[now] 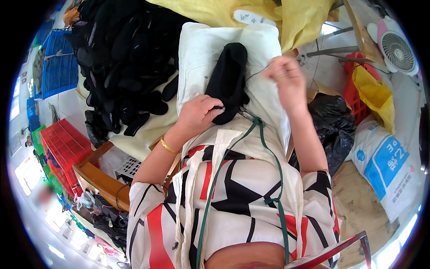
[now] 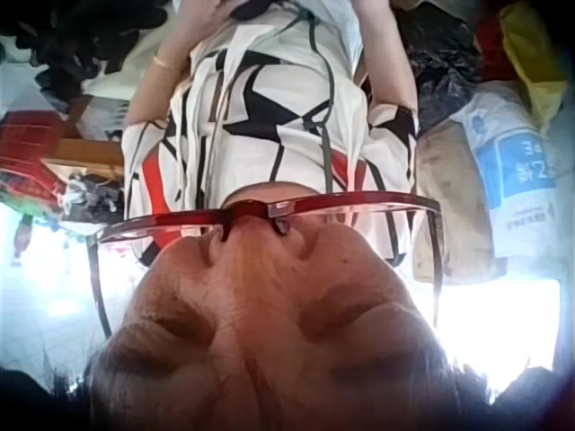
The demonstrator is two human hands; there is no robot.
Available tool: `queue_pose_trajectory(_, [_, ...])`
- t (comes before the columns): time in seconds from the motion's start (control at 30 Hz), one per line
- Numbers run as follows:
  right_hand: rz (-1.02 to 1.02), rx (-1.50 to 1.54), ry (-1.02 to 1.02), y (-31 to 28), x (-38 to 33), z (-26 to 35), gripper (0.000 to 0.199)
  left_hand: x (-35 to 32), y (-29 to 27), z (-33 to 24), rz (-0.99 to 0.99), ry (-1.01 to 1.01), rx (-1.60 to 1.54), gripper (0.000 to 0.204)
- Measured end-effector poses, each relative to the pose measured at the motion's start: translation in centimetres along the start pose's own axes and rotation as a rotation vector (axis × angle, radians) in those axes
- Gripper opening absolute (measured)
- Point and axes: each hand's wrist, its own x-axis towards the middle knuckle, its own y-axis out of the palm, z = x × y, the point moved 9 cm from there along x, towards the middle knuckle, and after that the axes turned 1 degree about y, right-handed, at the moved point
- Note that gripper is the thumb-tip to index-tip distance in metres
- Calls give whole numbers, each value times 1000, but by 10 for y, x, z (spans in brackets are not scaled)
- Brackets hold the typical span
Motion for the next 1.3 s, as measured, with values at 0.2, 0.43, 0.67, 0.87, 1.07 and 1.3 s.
queue_pose_trajectory(0.2, [485,-476,246,61,-50,-61,11,-3,-3,-3,-18,-15,59,20])
queue_pose_trajectory(0.43, [546,-725,56,72,-75,-52,15,-9,-3,7,-145,-46,-73,21])
queue_pose_trajectory(0.67, [530,-772,-14,73,-77,-49,18,-11,-2,8,-158,-49,-59,22])
queue_pose_trajectory(0.87, [534,-774,-7,75,-77,-48,18,-13,-3,9,-177,-42,-53,22])
queue_pose_trajectory(1.07, [524,-794,-12,79,-79,-51,14,-15,-1,8,-226,-34,-72,22])
queue_pose_trajectory(1.3, [513,-985,73,88,-78,-77,14,-17,-3,-3,-271,62,-20,23])
